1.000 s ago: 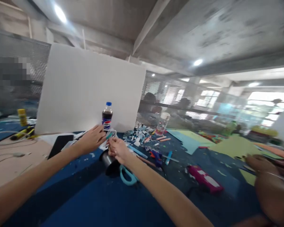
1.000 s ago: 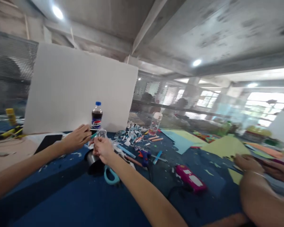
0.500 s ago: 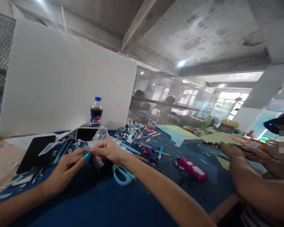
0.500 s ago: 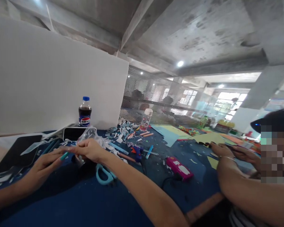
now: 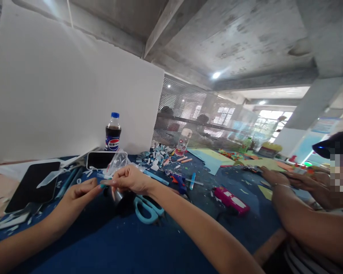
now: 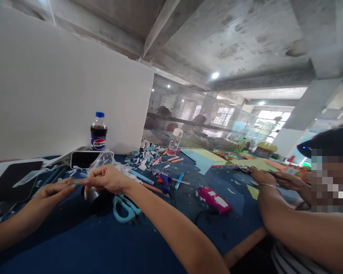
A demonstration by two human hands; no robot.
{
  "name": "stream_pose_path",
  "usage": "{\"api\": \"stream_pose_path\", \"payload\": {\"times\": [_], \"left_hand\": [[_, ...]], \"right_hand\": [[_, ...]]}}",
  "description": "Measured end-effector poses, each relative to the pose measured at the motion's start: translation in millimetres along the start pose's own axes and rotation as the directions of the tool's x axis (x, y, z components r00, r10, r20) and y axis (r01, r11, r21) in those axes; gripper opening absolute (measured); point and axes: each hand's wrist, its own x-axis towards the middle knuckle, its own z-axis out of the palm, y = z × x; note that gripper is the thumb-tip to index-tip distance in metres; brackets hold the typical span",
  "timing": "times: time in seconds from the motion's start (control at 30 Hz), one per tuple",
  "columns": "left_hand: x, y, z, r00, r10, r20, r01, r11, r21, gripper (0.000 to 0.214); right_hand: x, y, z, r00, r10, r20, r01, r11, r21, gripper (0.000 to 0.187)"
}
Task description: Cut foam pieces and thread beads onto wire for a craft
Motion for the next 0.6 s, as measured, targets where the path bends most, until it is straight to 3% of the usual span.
{"api": "stream_pose_path", "payload": {"times": [0.13, 0.6], "left_hand": [[-2, 0, 1.5, 0.992, 0.028, -0.122, -0.022, 0.998, 0.053, 0.031], [0, 12, 1.4, 0.974, 0.156, -0.164, -0.115, 0.965, 0.236, 0.044]], "right_hand": [[-1, 0, 1, 1.000, -0.014, -0.018, 0.014, 1.000, -0.012, 0.036], [2, -1, 3, 0.997, 0.017, -0.070, -0.020, 0.999, -0.036, 0.040]]}}
